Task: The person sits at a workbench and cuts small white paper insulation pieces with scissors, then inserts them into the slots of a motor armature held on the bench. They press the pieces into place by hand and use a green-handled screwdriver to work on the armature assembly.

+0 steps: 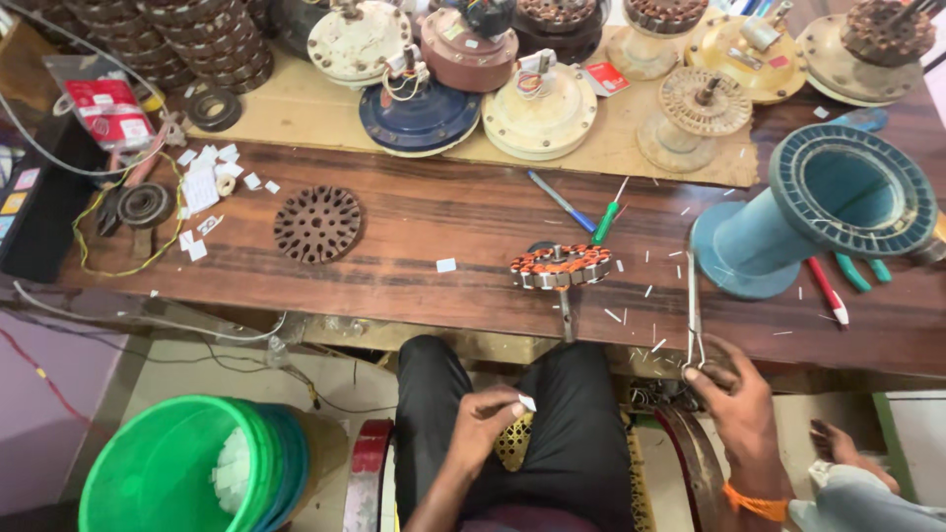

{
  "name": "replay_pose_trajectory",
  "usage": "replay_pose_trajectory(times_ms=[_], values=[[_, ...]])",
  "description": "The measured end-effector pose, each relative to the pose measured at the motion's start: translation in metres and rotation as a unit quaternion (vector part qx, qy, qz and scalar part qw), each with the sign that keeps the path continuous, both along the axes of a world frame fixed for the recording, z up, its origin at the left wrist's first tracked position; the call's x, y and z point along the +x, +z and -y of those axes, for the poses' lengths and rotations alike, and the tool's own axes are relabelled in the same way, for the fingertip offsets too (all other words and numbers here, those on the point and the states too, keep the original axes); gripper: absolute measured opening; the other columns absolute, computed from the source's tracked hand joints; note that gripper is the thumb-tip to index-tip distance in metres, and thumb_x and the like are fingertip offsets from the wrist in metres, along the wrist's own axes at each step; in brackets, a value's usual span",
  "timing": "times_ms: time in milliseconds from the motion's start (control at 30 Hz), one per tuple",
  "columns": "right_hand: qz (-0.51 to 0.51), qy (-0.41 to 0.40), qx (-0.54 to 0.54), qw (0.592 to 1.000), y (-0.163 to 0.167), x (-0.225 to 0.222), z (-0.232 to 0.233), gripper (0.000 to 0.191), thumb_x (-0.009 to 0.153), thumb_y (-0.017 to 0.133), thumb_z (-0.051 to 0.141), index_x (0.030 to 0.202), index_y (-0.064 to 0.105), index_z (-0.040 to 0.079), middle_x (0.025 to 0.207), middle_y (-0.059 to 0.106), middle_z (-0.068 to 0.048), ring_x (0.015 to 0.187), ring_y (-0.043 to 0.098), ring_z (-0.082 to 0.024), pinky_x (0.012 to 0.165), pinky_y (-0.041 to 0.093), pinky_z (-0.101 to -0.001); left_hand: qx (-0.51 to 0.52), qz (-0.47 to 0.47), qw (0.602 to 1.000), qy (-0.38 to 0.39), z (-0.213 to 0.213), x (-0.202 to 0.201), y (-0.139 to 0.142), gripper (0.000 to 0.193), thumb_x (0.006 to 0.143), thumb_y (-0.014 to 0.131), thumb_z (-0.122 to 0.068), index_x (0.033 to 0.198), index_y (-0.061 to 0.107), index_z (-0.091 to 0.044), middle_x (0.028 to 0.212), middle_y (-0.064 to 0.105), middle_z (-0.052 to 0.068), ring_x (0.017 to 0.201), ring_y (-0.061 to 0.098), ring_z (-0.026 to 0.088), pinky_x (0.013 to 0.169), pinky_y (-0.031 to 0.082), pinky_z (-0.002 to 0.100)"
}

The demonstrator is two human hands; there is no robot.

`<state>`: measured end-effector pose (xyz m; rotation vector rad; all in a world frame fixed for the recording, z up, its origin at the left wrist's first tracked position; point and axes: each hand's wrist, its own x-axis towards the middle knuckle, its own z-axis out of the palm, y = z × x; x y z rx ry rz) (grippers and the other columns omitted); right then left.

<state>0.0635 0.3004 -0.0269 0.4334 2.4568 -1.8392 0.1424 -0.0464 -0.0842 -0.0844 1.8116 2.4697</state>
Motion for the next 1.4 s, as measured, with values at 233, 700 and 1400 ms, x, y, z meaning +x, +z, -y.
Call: replay_pose_trajectory(times_ms=[233,700,1400], values=[[0.052,0.051,-0.03,0.997,-0.029,0.044,0.022,0.042,0.086,0.079,0.007,0.126,0.069,0.003,0.099,0.074,-0.013,0.091,0.067,-0.02,0.081,0.051,-0.0356,0.065,0.024,0.996,-0.052,-0.029,-0.009,-0.01,0.011,0.09,0.075,-0.008,0.089,0.072,0.002,0.086,0.065,0.001,0.082,0.061,0.009,0.075,0.047,0.027],[0.059,0.082,-0.261,0.96,-0.057,0.057,0.112,0.031,0.082,0.079,0.002,0.109,0.067,-0.004,0.089,0.073,-0.012,0.078,0.072,-0.02,0.072,0.062,-0.0353,-0.046,0.13,0.987,-0.08,-0.042,-0.014,-0.012,0.014,0.091,0.075,-0.008,0.084,0.066,0.0,0.073,0.058,0.002,0.054,0.051,0.011,0.05,0.039,0.028],[-0.059,0.061,0.027,0.996,-0.054,0.071,0.157,0.017,0.082,0.078,0.0,0.092,0.065,0.003,0.079,0.069,-0.006,0.075,0.065,-0.009,0.066,0.055,-0.0286,-0.234,0.008,0.972,-0.011,-0.039,-0.006,0.02,0.013,0.085,0.076,-0.006,0.093,0.066,-0.003,0.077,0.069,0.007,0.068,0.065,0.015,0.064,0.053,0.029]])
